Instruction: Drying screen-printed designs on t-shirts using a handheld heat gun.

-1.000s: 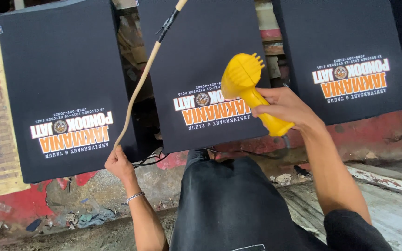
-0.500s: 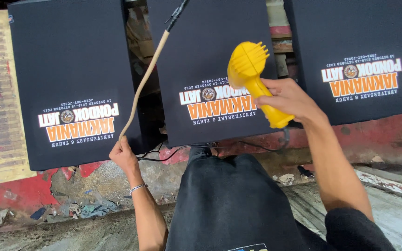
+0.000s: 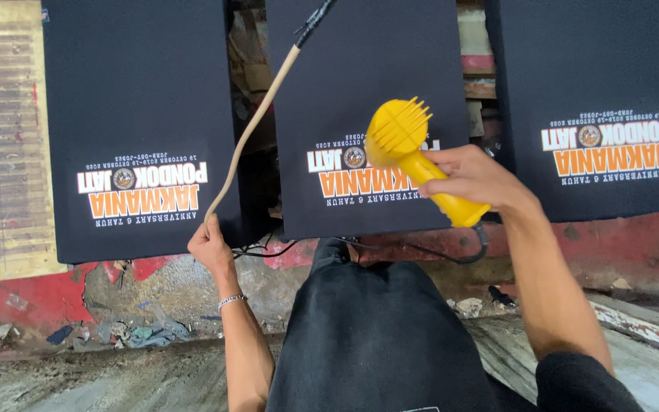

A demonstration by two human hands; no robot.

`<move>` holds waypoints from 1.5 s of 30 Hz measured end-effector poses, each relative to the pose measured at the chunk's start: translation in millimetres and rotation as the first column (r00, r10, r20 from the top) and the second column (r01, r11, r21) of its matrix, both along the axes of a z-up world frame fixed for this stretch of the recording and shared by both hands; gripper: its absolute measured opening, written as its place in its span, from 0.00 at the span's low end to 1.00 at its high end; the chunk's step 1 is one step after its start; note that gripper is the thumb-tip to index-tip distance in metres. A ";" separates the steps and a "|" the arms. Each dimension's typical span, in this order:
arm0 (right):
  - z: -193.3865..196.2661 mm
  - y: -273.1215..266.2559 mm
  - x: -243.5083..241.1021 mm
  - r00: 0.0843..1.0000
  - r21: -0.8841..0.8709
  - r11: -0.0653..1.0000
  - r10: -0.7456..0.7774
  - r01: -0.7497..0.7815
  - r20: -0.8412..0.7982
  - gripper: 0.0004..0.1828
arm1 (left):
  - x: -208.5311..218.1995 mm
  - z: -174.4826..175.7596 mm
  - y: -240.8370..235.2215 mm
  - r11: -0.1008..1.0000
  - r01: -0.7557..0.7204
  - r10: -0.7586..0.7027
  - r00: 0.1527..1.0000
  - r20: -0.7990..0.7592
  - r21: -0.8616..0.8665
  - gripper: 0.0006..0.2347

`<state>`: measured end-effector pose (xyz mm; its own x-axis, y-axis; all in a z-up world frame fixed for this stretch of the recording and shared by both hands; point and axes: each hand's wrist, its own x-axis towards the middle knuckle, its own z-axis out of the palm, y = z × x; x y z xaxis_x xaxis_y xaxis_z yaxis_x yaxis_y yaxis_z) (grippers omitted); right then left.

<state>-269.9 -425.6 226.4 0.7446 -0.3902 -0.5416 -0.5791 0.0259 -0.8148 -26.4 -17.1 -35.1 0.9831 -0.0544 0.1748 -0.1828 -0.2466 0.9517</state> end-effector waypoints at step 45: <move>-14.2 19.2 21.8 0.999 0.022 0.999 -0.039 0.039 -0.009 0.37 | 0.6 -3.5 6.0 0.997 -0.011 0.016 0.998 -0.065 0.076 0.24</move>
